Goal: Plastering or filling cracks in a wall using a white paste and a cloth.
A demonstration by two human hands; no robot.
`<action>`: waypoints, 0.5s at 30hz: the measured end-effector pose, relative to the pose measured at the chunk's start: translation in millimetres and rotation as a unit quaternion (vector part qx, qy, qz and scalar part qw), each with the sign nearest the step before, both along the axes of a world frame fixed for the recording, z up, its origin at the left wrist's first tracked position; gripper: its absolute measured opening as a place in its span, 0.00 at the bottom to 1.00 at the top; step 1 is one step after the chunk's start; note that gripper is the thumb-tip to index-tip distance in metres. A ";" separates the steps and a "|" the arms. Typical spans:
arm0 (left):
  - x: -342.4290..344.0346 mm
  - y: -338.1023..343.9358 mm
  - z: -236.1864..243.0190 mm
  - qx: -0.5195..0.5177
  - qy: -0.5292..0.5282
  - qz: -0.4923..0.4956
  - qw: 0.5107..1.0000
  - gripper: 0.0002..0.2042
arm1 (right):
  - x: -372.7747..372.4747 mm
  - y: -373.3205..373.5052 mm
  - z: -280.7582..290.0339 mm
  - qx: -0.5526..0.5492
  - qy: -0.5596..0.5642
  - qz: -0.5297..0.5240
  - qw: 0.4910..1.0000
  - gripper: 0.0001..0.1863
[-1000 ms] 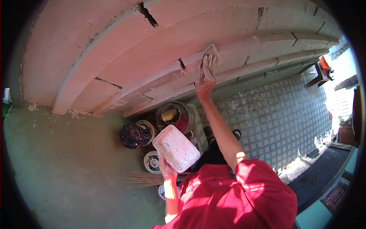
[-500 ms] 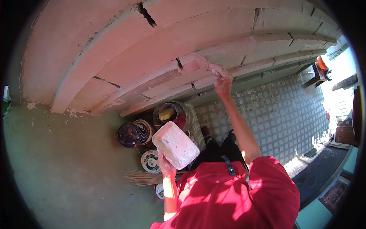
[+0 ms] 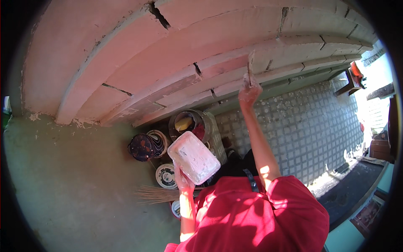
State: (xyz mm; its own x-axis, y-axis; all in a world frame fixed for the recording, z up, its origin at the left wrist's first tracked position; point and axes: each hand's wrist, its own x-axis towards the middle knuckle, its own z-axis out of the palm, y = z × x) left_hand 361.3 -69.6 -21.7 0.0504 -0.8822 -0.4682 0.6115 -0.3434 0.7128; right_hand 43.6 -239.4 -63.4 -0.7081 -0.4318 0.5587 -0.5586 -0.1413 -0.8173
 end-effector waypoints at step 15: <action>4.2 2.4 -6.0 0.007 -0.002 0.008 1.000 0.23 | -34.3 -2.6 2.5 -0.015 0.041 -0.032 0.999 0.11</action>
